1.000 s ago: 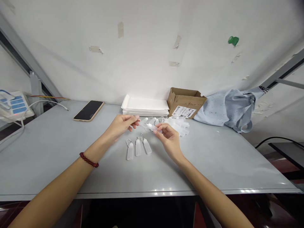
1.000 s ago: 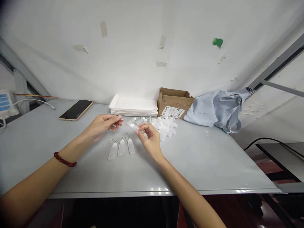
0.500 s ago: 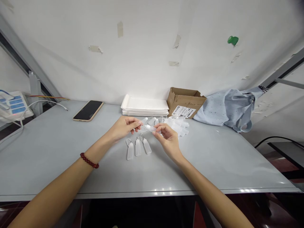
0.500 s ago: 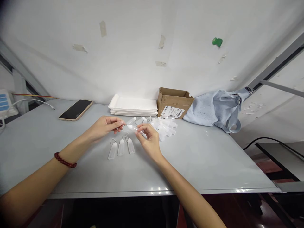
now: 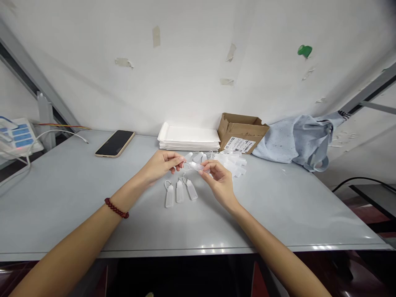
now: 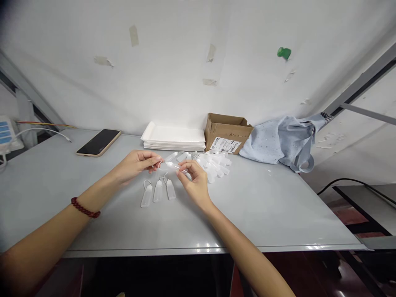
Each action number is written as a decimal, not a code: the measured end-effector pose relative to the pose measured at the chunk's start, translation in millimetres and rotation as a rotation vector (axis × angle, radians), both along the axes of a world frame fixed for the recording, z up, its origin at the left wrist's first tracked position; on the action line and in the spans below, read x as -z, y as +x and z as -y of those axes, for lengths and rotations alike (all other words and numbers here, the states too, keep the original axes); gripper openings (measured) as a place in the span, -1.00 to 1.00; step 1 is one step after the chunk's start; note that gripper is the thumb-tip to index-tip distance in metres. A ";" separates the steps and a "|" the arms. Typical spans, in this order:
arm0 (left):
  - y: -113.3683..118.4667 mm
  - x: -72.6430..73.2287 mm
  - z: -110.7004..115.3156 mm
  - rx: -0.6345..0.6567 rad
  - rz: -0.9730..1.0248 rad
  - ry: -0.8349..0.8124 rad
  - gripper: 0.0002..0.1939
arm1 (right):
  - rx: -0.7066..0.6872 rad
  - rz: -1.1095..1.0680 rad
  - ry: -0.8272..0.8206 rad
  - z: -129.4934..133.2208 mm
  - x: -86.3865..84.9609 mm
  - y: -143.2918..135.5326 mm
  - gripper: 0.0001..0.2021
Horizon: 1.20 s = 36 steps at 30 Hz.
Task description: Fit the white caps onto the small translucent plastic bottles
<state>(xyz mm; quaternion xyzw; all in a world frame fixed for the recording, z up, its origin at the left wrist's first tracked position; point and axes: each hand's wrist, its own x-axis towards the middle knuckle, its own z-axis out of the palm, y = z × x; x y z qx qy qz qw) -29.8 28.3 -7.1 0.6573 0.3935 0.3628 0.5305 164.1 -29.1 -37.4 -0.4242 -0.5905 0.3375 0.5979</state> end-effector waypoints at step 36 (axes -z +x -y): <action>17.5 -3.6 13.6 -0.234 -0.007 0.012 -0.77 | 0.000 0.096 -0.049 3.2 7.0 -4.2 -0.90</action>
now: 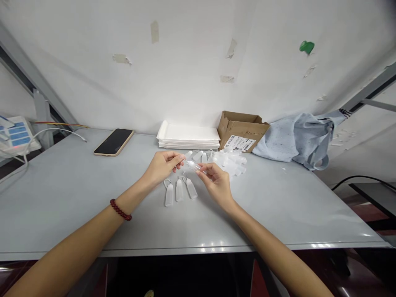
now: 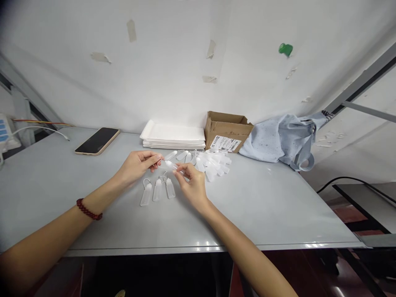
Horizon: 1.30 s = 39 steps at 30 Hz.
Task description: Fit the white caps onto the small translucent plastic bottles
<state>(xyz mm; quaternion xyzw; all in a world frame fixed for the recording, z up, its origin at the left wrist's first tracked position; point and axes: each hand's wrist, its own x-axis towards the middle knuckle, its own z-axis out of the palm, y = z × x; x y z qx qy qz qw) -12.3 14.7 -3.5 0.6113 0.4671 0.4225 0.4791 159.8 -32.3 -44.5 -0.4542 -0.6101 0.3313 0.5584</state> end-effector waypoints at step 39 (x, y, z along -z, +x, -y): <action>-1.1 8.5 0.3 0.073 -0.230 0.134 -0.68 | 0.044 0.219 0.107 -0.4 8.7 1.2 -0.92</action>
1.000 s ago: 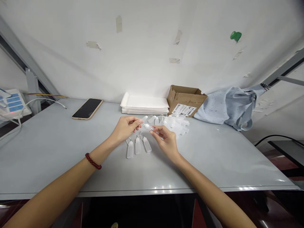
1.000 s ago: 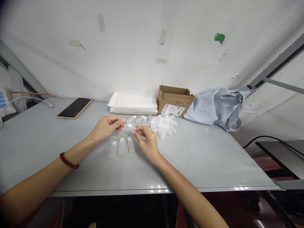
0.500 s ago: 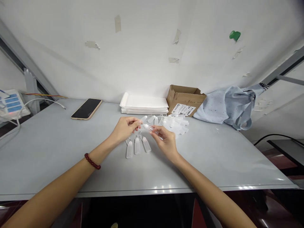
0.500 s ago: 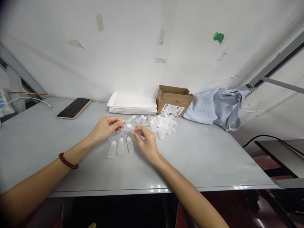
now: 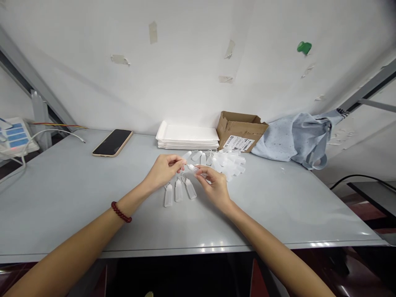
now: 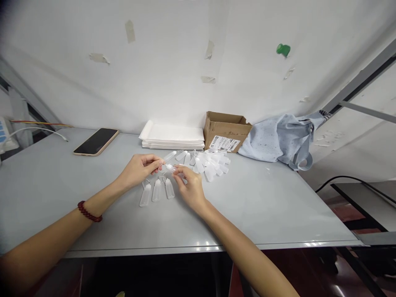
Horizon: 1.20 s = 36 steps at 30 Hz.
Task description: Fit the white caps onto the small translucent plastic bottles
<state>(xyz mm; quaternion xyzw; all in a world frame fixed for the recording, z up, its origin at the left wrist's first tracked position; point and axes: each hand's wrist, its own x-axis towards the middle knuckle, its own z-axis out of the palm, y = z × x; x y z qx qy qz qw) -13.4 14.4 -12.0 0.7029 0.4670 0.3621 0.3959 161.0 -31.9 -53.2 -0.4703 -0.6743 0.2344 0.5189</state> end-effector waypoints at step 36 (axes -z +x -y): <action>-7.8 -5.5 -7.1 0.099 -0.020 -0.149 -0.73 | 0.041 0.130 0.157 -2.8 1.5 1.9 -0.81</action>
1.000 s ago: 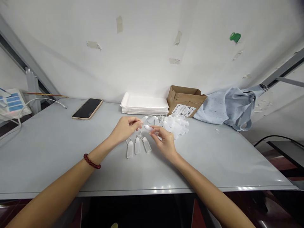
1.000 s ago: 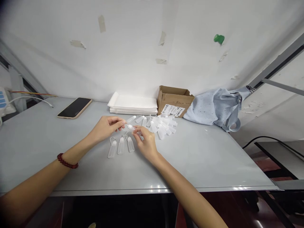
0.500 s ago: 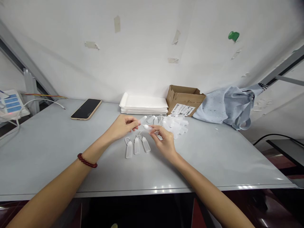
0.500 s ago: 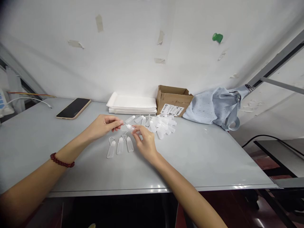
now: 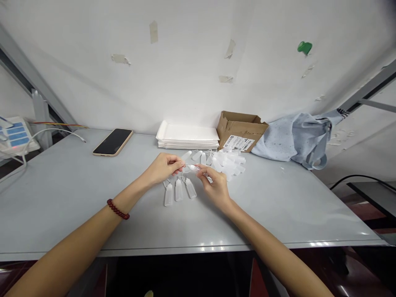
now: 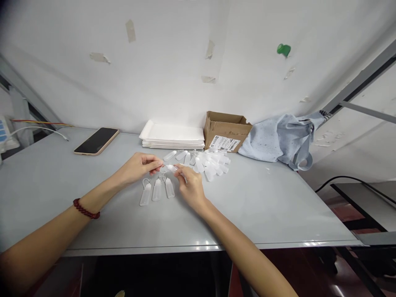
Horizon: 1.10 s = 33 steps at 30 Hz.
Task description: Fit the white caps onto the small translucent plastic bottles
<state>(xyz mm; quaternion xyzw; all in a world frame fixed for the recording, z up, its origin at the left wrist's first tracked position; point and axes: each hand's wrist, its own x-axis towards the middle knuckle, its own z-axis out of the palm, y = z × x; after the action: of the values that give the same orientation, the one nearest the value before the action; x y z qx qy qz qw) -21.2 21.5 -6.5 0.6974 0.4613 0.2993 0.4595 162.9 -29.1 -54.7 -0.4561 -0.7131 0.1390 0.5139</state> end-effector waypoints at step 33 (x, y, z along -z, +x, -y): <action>1.0 -1.2 -0.2 -0.039 0.010 -0.033 -0.71 | -0.031 -0.005 -0.010 -3.3 -3.4 4.0 -0.75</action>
<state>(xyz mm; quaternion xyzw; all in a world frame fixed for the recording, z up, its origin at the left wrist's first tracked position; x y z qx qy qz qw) -20.3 21.7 -5.3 0.6789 0.4775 0.3040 0.4675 166.9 -25.8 -51.3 -0.4473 -0.7181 0.1518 0.5111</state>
